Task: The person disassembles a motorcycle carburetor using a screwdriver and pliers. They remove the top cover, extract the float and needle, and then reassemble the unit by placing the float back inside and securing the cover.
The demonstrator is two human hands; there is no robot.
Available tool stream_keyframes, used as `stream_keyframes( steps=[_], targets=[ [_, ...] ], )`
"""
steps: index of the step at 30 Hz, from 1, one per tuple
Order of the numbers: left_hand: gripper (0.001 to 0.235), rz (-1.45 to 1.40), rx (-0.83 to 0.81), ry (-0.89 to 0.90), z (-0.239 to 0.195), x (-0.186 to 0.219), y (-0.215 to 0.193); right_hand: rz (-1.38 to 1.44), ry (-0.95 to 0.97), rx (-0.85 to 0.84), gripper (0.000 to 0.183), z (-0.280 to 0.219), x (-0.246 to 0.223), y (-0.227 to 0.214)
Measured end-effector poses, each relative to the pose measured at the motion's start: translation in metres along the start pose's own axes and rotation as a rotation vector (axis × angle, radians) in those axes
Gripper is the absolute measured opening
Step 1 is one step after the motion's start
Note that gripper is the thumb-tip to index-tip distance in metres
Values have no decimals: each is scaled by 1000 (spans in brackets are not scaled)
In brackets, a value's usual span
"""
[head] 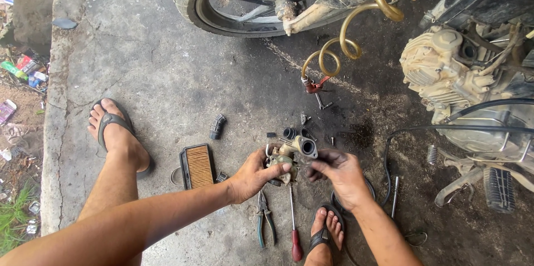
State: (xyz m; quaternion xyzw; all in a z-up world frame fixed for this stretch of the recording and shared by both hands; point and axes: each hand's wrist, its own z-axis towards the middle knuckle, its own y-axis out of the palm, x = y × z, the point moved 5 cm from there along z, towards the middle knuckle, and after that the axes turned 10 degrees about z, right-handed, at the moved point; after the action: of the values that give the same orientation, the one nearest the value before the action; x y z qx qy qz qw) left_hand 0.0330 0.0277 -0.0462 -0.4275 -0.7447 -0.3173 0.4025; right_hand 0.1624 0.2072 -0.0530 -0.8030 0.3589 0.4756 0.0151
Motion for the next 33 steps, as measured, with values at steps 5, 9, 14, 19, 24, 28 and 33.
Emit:
stream_keyframes(
  steps=[5,9,14,19,24,28,33],
  targets=[
    [77,-2,-26,-18,-5,9,0,59,-7,53,15,-12,-12,-21],
    [81,97,3,48,-2,-3,2,1,-119,-20,9,-33,-37,9],
    [79,-29,0,45,-3,-4,12,-551,-352,-103,14,-54,-76,76],
    [74,-157,-29,91,-4,-3,14,-866,-497,-266,26,-56,-82,109],
    [67,138,3,119,-4,-1,9,-1102,-689,-335,31,-50,-77,113],
    [67,72,-13,134,-4,0,10,-1118,-636,-308,31,-46,-75,114],
    [62,117,9,203,-6,3,12,-1099,-420,-246,27,-42,-71,117]
  ],
)
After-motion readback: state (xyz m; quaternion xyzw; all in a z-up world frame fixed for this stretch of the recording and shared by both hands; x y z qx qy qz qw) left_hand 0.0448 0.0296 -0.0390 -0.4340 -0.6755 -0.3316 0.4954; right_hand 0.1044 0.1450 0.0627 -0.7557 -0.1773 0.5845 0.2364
